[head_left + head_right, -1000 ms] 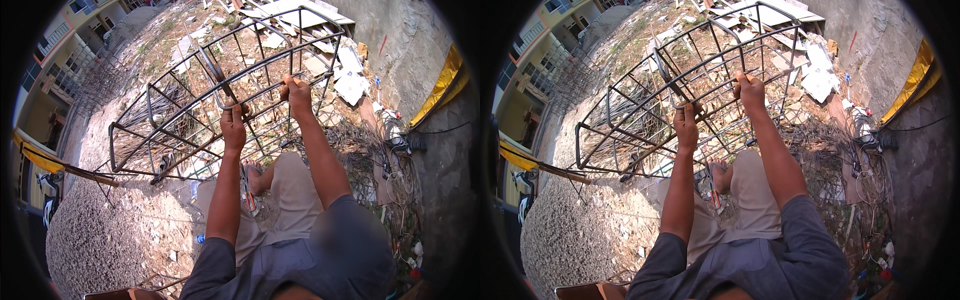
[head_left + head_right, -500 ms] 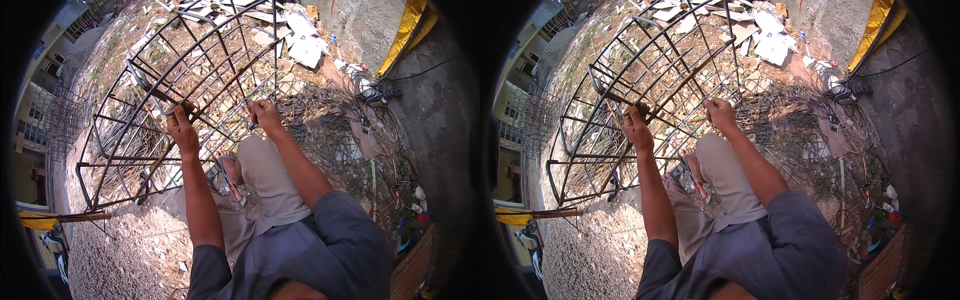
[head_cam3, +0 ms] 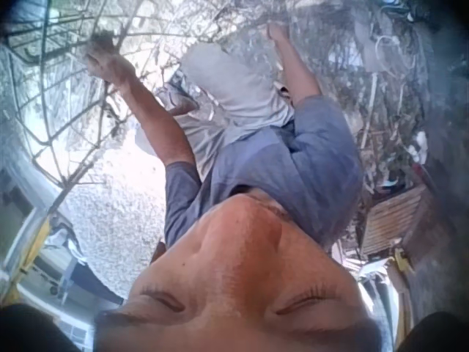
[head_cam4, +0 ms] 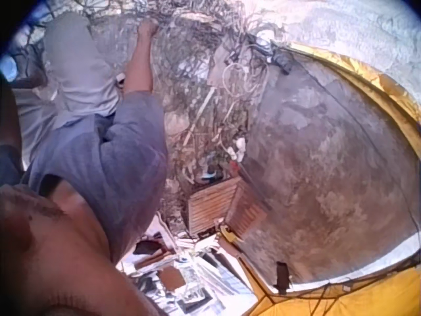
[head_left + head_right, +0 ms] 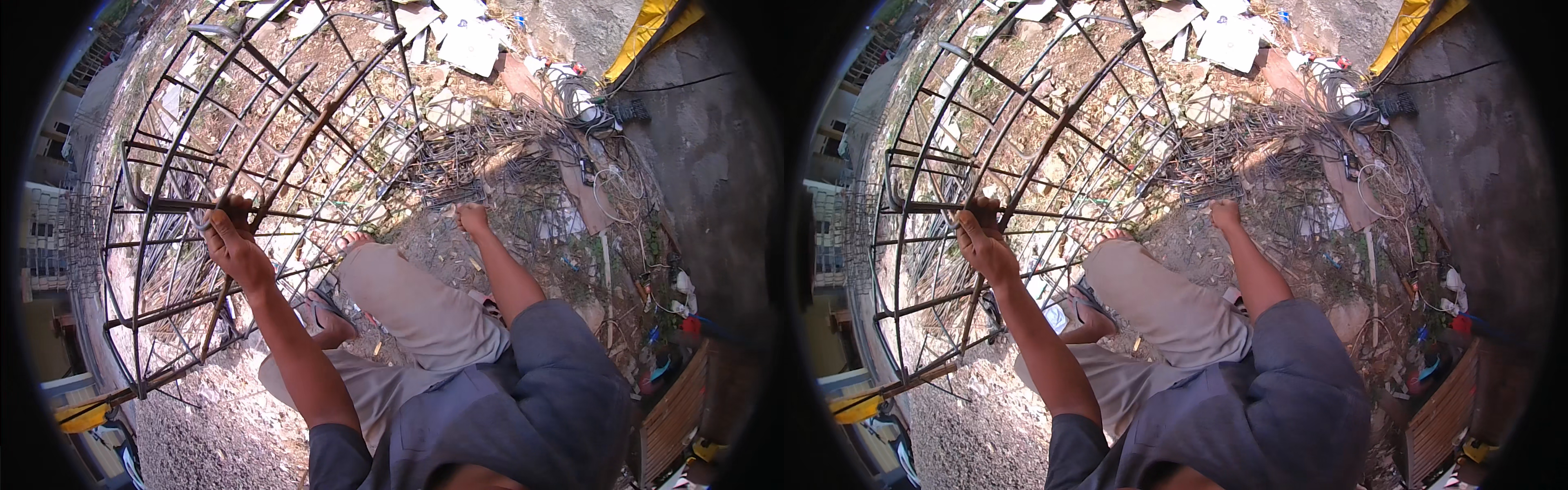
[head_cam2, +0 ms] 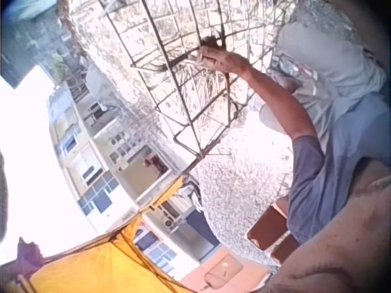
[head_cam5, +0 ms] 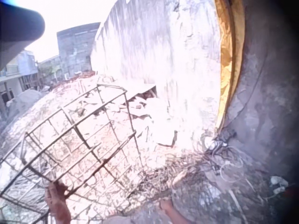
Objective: The person sits on the ground and assembles a metal frame structure using pliers and a hammer. They bend and secure metal rods into the frame, repeatedly adjusting and tightening connections.
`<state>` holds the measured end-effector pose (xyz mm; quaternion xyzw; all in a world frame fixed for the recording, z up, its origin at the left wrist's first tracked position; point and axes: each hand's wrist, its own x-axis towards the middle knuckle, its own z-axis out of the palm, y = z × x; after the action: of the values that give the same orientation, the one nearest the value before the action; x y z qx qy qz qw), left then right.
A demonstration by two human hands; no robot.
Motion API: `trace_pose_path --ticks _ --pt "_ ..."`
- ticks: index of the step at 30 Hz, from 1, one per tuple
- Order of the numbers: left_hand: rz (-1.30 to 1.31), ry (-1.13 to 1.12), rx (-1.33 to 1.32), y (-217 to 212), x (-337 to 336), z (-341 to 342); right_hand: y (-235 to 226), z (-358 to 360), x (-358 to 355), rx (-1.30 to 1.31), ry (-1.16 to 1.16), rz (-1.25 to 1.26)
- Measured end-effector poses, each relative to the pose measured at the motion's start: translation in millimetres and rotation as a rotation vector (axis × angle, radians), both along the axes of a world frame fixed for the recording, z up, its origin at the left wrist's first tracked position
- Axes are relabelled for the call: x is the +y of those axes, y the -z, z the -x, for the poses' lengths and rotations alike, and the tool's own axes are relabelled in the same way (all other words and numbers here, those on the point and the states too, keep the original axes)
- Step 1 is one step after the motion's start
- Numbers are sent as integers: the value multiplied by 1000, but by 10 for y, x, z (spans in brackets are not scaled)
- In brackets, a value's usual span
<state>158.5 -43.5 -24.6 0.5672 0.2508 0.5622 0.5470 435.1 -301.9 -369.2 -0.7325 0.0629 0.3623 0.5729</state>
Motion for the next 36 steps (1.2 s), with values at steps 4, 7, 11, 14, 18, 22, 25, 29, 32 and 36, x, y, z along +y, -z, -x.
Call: trace_pose_path --ticks 4,7,11,14,18,22,25,29,32,36 --pt "35 123 -13 -99 130 -215 1489 -171 -711 -182 -75 356" --pt "19 141 3 -98 232 -93 1693 -148 -952 -374 -385 787" --pt "-37 111 18 -56 328 66 1208 -125 -829 -194 -379 752" --pt "-50 113 31 -62 370 15 998 -60 -661 -340 -606 725" --pt "-54 148 28 -77 390 14 856 268 -143 -804 -1158 670" --pt "-51 147 36 -95 326 14 1027 451 135 -1003 -1530 668" --pt "-50 155 26 -106 256 -43 1222 503 101 -1130 -1577 764" --pt "-49 134 17 -79 213 10 1011 499 57 -976 -1789 795" --pt "-54 178 5 -67 235 19 977 504 -57 -907 -1620 650" --pt "-53 138 -5 -42 233 -14 566 515 33 -1057 -1081 308"
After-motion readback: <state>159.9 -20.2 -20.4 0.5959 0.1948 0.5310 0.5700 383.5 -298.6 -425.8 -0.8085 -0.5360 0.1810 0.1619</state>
